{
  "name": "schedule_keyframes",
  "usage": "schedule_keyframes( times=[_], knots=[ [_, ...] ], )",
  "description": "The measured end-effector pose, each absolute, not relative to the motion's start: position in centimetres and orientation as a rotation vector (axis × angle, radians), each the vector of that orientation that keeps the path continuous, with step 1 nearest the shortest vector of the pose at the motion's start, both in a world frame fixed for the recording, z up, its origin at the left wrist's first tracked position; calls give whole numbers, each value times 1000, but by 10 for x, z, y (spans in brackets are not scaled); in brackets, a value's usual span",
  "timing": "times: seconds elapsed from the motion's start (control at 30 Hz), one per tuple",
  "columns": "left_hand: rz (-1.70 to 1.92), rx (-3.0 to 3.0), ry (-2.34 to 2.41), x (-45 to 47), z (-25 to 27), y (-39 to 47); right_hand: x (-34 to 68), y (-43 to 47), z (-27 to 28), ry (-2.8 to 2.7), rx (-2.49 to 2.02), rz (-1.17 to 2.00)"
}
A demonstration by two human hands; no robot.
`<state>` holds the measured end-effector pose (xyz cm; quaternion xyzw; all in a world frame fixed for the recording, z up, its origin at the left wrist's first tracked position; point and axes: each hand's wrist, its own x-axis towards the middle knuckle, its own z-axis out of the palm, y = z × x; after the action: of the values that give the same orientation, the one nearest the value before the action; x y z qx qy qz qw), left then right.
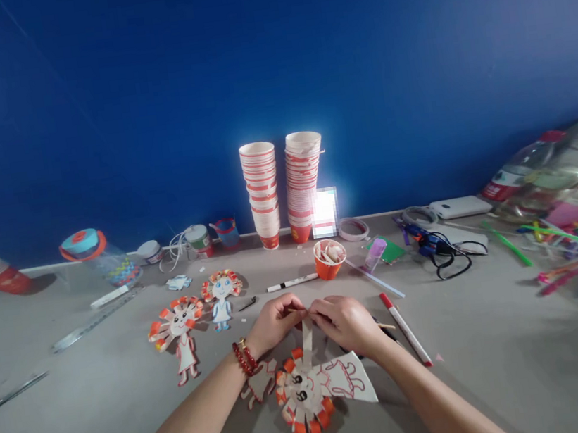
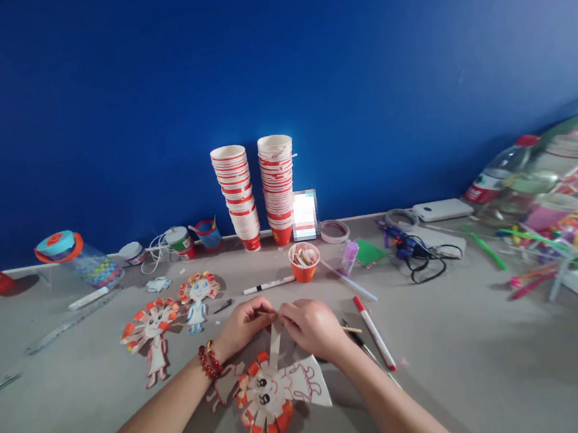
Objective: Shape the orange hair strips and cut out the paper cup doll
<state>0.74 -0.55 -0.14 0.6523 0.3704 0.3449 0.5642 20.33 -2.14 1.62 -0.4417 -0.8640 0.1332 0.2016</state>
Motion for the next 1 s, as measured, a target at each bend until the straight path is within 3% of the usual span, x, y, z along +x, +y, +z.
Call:
schedule_keyframes(
  times=[0.53, 1.0],
  knots=[
    [702, 1540, 926, 8, 1, -5, 197, -23, 16, -2490, -1221, 148],
    [685, 1834, 1003, 8, 11, -10, 204, -20, 24, -2406, -1257, 570]
  ],
)
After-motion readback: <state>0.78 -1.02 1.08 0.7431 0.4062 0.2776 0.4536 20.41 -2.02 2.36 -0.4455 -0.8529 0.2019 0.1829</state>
